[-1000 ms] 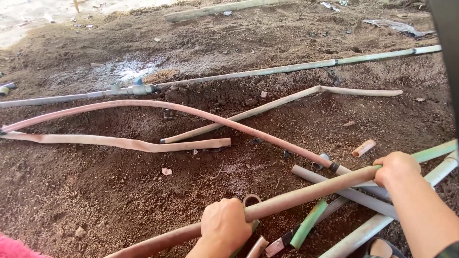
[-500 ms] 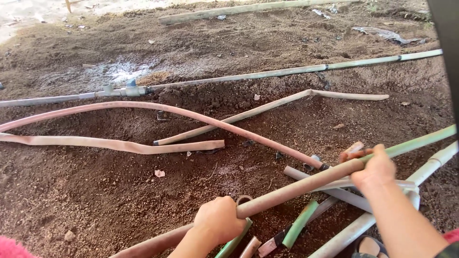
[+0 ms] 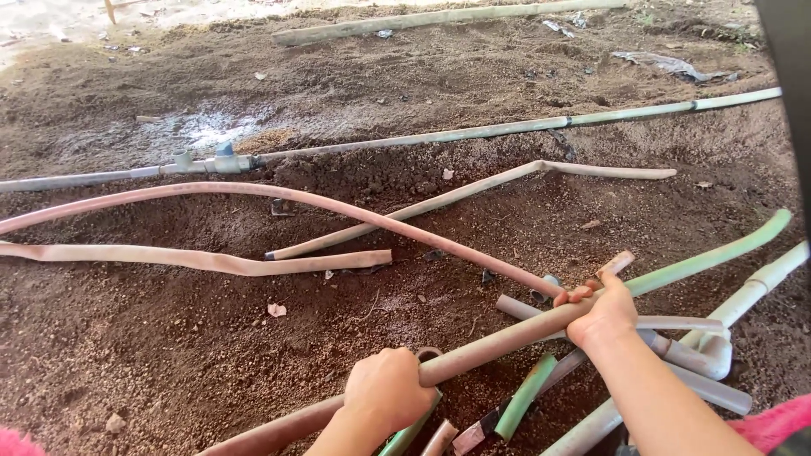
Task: Wrapping adhesive tape around the joints of various pipes and hoses on a dirt floor to secure them.
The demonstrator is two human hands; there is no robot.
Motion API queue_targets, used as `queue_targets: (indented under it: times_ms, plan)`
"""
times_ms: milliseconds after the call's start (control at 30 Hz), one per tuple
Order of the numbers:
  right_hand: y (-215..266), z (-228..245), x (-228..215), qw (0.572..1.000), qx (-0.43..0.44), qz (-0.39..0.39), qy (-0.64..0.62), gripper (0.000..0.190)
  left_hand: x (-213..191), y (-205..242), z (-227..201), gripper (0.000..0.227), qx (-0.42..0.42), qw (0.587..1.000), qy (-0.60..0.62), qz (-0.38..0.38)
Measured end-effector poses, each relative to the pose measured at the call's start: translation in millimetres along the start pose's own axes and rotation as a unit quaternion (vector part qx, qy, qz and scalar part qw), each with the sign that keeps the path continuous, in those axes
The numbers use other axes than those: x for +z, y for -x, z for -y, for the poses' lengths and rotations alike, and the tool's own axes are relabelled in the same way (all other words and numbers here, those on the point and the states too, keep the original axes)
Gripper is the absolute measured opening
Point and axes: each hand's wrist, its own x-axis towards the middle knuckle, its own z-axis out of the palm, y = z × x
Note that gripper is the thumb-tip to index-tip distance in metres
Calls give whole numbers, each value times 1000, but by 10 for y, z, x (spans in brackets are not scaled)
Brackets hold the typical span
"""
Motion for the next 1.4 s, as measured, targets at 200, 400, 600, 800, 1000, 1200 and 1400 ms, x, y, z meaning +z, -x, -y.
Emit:
queue_targets:
  times_ms: [200, 400, 600, 800, 1000, 1200, 1400]
  plan:
    - [245, -120, 114, 998, -50, -30, 34, 24, -29, -5, -43, 27, 18, 1000, 4, -5]
    - [719, -718, 357, 995, 35, -44, 82, 30, -114, -55, -8, 29, 11, 998, 6, -65]
    - [494, -884, 285, 993, 113, -28, 13, 43, -222, 53, 103, 40, 54, 998, 28, -3]
    - [360, -768, 424, 993, 89, -77, 20, 21, -332, 221, 460, 48, 1, 997, 67, 26]
    - [272, -491, 485, 996, 67, -52, -3, 26, -316, 218, 556, 39, 24, 994, 95, -45]
    - [703, -938, 567, 995, 23, 56, 83, 20, -455, 123, 490, 32, 25, 991, 84, -97]
    - [905, -1405, 427, 979, 122, 119, 112, 21, -307, 40, 484, 28, 13, 993, 85, -81]
